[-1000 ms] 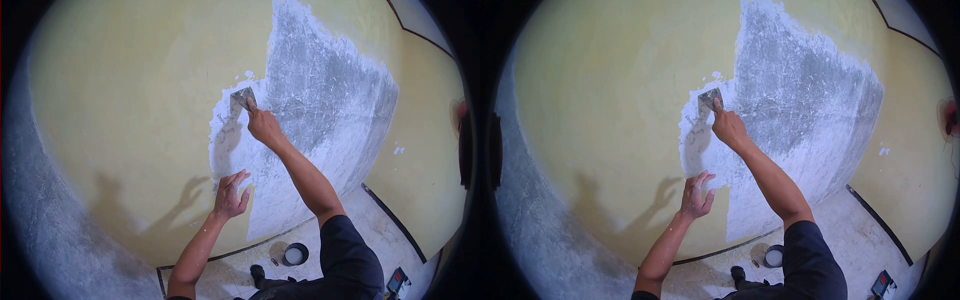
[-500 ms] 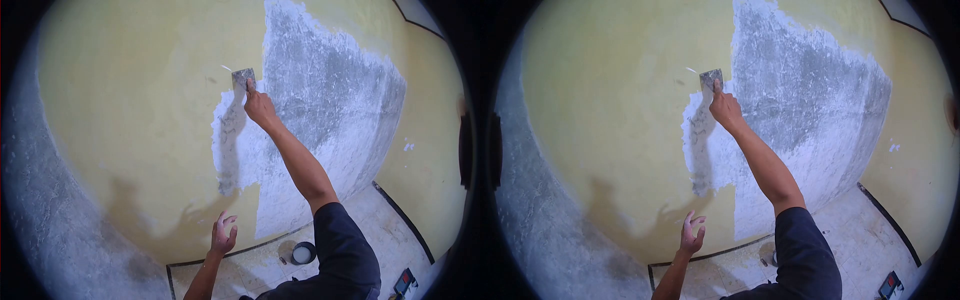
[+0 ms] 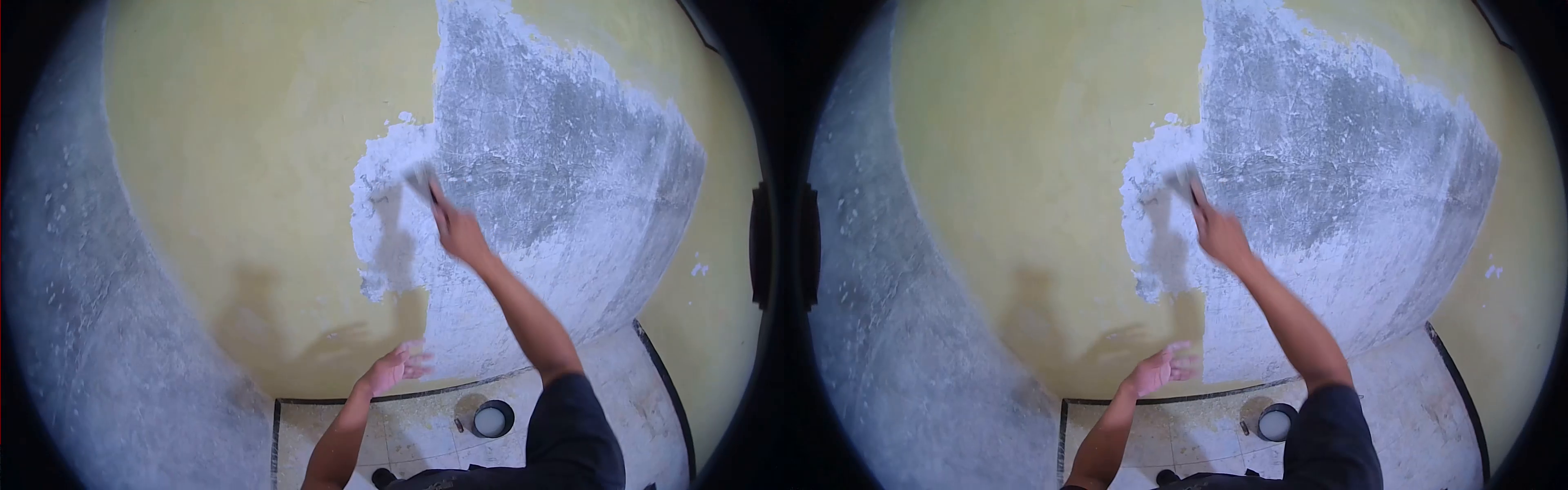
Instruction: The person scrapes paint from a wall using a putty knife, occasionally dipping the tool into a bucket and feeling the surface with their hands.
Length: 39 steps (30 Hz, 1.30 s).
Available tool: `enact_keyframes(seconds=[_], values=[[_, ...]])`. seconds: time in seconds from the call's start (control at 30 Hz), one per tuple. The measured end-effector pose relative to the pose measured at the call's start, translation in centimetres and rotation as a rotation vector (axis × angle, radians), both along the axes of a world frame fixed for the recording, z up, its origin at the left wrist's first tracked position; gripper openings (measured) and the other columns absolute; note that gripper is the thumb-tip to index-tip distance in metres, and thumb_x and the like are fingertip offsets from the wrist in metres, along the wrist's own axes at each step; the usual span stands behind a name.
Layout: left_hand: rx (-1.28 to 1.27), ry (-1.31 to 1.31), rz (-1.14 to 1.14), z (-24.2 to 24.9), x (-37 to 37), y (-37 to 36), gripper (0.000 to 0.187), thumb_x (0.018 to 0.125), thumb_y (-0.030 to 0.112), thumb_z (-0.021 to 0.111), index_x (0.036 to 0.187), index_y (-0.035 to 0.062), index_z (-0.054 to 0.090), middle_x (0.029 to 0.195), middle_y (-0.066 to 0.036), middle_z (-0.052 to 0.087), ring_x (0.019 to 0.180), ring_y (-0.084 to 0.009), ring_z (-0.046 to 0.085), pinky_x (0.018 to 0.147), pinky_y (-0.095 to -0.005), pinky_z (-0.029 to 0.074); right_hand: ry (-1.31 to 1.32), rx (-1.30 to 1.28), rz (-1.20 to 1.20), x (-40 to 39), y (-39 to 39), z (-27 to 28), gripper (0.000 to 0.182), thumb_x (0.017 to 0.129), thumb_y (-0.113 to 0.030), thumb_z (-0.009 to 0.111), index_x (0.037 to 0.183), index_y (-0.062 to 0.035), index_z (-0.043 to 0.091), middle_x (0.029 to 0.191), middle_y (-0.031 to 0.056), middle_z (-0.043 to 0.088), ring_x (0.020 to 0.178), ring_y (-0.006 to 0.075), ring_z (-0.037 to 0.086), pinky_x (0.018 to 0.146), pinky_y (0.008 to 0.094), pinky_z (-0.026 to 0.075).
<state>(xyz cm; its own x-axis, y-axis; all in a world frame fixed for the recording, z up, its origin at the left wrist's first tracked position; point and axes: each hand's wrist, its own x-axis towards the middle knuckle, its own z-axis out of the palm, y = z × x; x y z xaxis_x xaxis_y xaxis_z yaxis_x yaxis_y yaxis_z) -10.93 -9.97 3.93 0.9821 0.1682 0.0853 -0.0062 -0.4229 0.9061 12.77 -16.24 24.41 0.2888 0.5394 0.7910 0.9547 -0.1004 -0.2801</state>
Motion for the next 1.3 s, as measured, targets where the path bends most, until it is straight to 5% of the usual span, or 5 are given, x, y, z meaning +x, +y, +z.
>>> enact_keyframes(seconds=[0.1, 0.23, 0.33, 0.63, 1.3], values=[[0.578, 0.641, 0.180, -3.8, -1.6, -2.9, 0.082, 0.083, 0.035, 0.069, 0.148, 0.0079, 0.028, 0.148, -0.015, 0.040, 0.140, -0.0314, 0.032, 0.111, -0.0543, 0.026, 0.401, -0.379, -0.073, -3.5, -10.5, -16.2, 0.073, 0.096, -0.031, 0.051, 0.153, -0.0146, 0.008, 0.077, 0.0343, 0.062, 0.069, 0.0542, 0.058, 0.059, 0.0597, 0.047], [-0.511, 0.172, -0.234, -10.8, -8.1, -3.6, 0.081, 0.083, 0.054, 0.062, 0.145, 0.0071, 0.037, 0.146, -0.020, 0.041, 0.140, -0.0352, 0.031, 0.106, -0.0723, 0.013, 1.137, -0.461, -0.079, -10.6, -23.1, -28.3, 0.052, 0.095, -0.030, 0.056, 0.137, -0.0025, 0.045, 0.062, 0.0164, 0.062, 0.051, 0.0275, 0.064, 0.046, 0.0403, 0.049], [0.414, 1.048, 0.327, -12.2, -11.3, -7.1, 0.082, 0.083, 0.058, 0.062, 0.143, 0.0068, 0.040, 0.145, -0.018, 0.044, 0.139, -0.0327, 0.035, 0.109, -0.0649, 0.021, 1.419, -0.413, -0.034, -13.4, -29.3, -36.6, 0.026, 0.097, -0.028, 0.053, 0.103, -0.0022, 0.055, 0.054, 0.0019, 0.049, 0.038, 0.0103, 0.047, 0.033, 0.0283, 0.036], [0.523, 0.895, 0.009, -10.7, -10.1, -18.9, 0.084, 0.083, 0.064, 0.059, 0.145, 0.0121, 0.038, 0.138, -0.023, 0.050, 0.127, -0.0379, 0.048, 0.105, -0.0386, 0.038, 1.660, -0.590, 0.092, -15.6, -37.0, -38.1, 0.043, 0.094, -0.025, 0.059, 0.132, -0.0081, 0.051, 0.059, 0.0027, 0.053, 0.041, 0.0117, 0.052, 0.036, 0.0278, 0.040], [0.067, 0.397, 0.339, -10.6, -14.1, -10.1, 0.075, 0.086, 0.045, 0.067, 0.141, 0.0024, 0.041, 0.136, -0.023, 0.051, 0.126, -0.0338, 0.050, 0.104, -0.0388, 0.040, 1.624, -0.634, 0.252, -16.7, -24.4, -32.2, 0.062, 0.093, -0.020, 0.060, 0.148, -0.0087, 0.032, 0.063, 0.0032, 0.054, 0.044, 0.0119, 0.051, 0.039, 0.0288, 0.044]])
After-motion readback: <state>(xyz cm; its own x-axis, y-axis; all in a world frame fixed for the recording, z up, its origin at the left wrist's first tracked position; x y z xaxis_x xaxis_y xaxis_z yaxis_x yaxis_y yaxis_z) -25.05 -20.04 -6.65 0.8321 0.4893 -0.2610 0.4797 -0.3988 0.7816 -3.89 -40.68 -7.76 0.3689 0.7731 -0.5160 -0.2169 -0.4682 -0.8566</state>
